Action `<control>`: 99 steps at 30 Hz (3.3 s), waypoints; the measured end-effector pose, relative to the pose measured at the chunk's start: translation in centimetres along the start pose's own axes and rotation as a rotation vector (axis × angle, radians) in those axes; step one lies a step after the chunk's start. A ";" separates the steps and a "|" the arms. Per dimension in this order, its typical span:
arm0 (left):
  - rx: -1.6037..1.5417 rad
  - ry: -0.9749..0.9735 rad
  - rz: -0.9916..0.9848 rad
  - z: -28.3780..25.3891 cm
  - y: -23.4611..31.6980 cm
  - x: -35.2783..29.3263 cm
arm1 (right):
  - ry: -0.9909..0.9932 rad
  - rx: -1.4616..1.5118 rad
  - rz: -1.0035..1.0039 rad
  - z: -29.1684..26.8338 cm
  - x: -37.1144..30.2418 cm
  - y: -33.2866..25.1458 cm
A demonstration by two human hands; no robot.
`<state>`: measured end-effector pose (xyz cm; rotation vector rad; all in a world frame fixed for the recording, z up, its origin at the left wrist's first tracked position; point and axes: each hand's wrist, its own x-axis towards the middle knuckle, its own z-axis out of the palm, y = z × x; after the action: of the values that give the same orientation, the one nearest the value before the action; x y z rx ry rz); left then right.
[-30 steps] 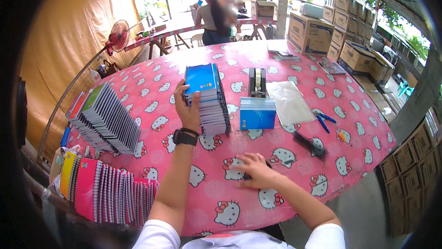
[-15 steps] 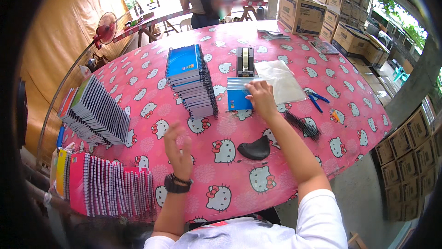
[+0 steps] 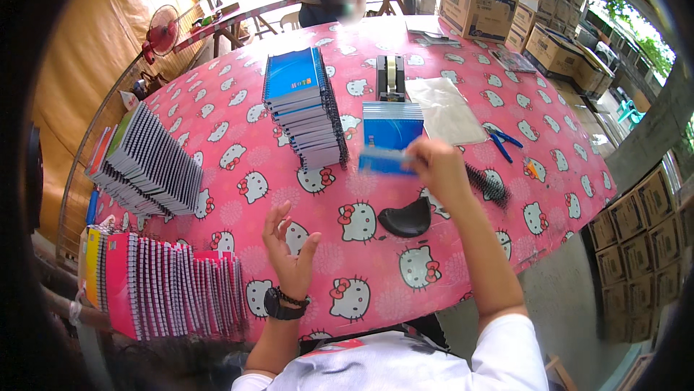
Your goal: The person repeatedly picks up a blue spiral notebook, inserts a black plastic piece into the spiral binding, and places the notebook into a growing stack. The person also handles a pen and a hairbrush on the table during the process.
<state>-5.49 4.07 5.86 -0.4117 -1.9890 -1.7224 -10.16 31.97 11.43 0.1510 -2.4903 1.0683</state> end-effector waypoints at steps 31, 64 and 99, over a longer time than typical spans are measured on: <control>0.415 -0.528 0.413 1.7 0.8 -0.4 | -0.250 -0.624 0.467 -6.7 -5.1 14.4; 0.429 -0.459 0.461 1.1 -0.5 -1.0 | -0.351 0.311 0.343 -2.2 -8.9 -0.5; 0.409 -0.437 0.372 1.4 0.3 -1.3 | -0.149 0.175 -0.206 3.8 -10.6 -2.9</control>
<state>-4.50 5.56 5.28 -1.0007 -2.3069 -1.0256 -1.13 26.52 6.58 0.5455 -2.4411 1.2232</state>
